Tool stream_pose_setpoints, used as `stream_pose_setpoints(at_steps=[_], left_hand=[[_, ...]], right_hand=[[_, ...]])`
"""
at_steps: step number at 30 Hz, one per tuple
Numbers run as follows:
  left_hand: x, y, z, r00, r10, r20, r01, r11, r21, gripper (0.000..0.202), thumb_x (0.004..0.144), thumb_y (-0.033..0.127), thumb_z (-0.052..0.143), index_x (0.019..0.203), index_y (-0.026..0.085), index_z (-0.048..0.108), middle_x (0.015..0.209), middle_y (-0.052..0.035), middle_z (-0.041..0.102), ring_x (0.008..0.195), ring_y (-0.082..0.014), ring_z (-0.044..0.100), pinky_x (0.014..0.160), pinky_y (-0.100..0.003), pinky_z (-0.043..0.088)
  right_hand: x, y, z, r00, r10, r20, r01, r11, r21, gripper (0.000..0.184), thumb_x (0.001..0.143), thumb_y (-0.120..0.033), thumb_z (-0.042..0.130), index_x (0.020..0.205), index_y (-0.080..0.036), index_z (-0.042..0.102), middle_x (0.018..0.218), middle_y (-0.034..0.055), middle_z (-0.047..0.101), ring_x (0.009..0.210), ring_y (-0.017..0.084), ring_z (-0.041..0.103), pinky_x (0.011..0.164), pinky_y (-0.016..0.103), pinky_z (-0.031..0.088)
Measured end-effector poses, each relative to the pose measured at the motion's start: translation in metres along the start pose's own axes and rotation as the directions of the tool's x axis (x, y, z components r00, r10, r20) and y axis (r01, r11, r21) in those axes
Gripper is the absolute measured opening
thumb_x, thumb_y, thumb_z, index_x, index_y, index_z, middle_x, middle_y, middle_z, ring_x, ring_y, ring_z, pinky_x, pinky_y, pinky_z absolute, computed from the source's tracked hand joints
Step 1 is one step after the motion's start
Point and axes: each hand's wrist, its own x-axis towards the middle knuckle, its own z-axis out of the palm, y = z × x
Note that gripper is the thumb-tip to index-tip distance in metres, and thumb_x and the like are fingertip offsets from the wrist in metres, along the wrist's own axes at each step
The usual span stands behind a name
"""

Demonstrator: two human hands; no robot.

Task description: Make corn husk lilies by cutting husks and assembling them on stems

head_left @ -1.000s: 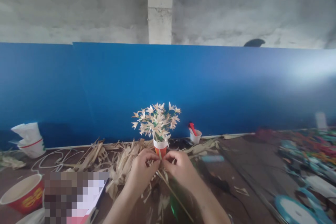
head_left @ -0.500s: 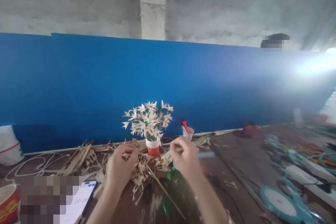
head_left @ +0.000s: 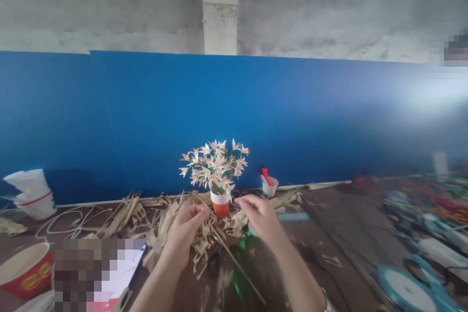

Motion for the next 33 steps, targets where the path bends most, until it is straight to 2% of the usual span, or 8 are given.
stream_pose_setpoints(at_steps=[3, 8, 13, 24, 27, 29, 31, 33], left_hand=[[-0.006, 0.002, 0.008, 1.0, -0.002, 0.021, 0.003, 0.999, -0.037, 0.03, 0.059, 0.041, 0.075, 0.062, 0.015, 0.061, 0.05, 0.0052, 0.049, 0.046, -0.0067, 0.038, 0.045, -0.019, 0.026], [-0.014, 0.009, 0.014, 0.992, 0.008, 0.123, 0.008, 0.992, -0.126, 0.024, 0.062, 0.037, 0.075, 0.068, 0.016, 0.066, 0.059, 0.0016, 0.06, 0.057, -0.0102, 0.051, 0.053, -0.019, 0.038], [-0.017, 0.012, 0.017, 0.979, 0.045, 0.199, 0.003, 0.971, -0.239, 0.023, 0.062, 0.035, 0.077, 0.07, 0.014, 0.072, 0.074, -0.0041, 0.066, 0.071, -0.0146, 0.058, 0.064, -0.021, 0.045], [-0.011, 0.001, 0.015, 0.994, -0.041, 0.103, 0.079, 0.909, -0.408, 0.026, 0.059, 0.034, 0.08, 0.063, 0.013, 0.065, 0.053, 0.0021, 0.058, 0.047, -0.0077, 0.049, 0.047, -0.019, 0.041], [-0.013, 0.003, 0.019, 0.999, -0.016, 0.047, 0.033, 0.916, -0.399, 0.027, 0.059, 0.034, 0.079, 0.061, 0.015, 0.06, 0.056, 0.0027, 0.057, 0.05, -0.0084, 0.05, 0.05, -0.019, 0.041], [-0.017, 0.01, 0.017, 0.994, 0.106, -0.033, -0.111, 0.929, -0.354, 0.028, 0.061, 0.033, 0.078, 0.056, 0.016, 0.056, 0.068, 0.0007, 0.06, 0.06, -0.0098, 0.053, 0.056, -0.02, 0.043], [-0.021, 0.02, 0.011, 0.955, 0.26, -0.14, -0.29, 0.915, -0.28, 0.029, 0.062, 0.031, 0.077, 0.053, 0.016, 0.053, 0.085, -0.0012, 0.063, 0.075, -0.0124, 0.056, 0.068, -0.021, 0.045], [-0.023, 0.031, 0.0, 0.923, 0.31, -0.226, -0.361, 0.902, -0.237, 0.026, 0.063, 0.031, 0.076, 0.056, 0.017, 0.056, 0.088, -0.0011, 0.062, 0.081, -0.014, 0.056, 0.071, -0.022, 0.045]], right_hand=[[-0.011, -0.023, 0.017, 0.975, 0.044, 0.217, -0.093, 0.972, 0.217, 0.031, 0.08, -0.041, 0.056, 0.093, -0.018, 0.072, 0.074, 0.0024, 0.069, 0.063, 0.015, 0.057, 0.055, 0.023, 0.041], [-0.017, -0.025, 0.029, 0.947, 0.189, 0.261, -0.264, 0.919, 0.292, 0.023, 0.071, -0.04, 0.068, 0.072, -0.017, 0.069, 0.061, -0.0014, 0.062, 0.055, 0.01, 0.049, 0.051, 0.02, 0.037], [-0.015, -0.014, 0.032, 0.891, 0.178, 0.418, -0.38, 0.796, 0.471, 0.034, 0.069, -0.048, 0.069, 0.078, -0.015, 0.068, 0.066, -0.0003, 0.063, 0.055, 0.009, 0.051, 0.053, 0.02, 0.039], [-0.016, -0.013, 0.028, 0.923, 0.116, 0.367, -0.265, 0.883, 0.388, 0.027, 0.071, -0.043, 0.067, 0.072, -0.016, 0.067, 0.06, 0.0001, 0.064, 0.051, 0.011, 0.053, 0.049, 0.021, 0.038], [-0.018, -0.018, 0.031, 0.953, 0.097, 0.286, -0.174, 0.95, 0.259, 0.022, 0.076, -0.037, 0.061, 0.072, -0.016, 0.067, 0.061, -0.0001, 0.064, 0.052, 0.012, 0.053, 0.049, 0.021, 0.037], [-0.019, -0.018, 0.034, 0.984, 0.077, 0.161, -0.082, 0.996, 0.02, 0.018, 0.075, -0.031, 0.059, 0.067, -0.017, 0.066, 0.06, 0.001, 0.065, 0.054, 0.013, 0.054, 0.05, 0.022, 0.035], [-0.018, -0.014, 0.036, 0.996, 0.036, 0.076, -0.017, 0.971, -0.238, 0.018, 0.075, -0.024, 0.056, 0.062, -0.017, 0.066, 0.06, 0.0026, 0.065, 0.056, 0.014, 0.055, 0.052, 0.024, 0.034], [-0.014, -0.005, 0.032, 0.993, 0.025, 0.118, 0.027, 0.906, -0.423, 0.021, 0.076, -0.02, 0.052, 0.061, -0.017, 0.066, 0.06, 0.0048, 0.066, 0.058, 0.016, 0.057, 0.055, 0.026, 0.036]])
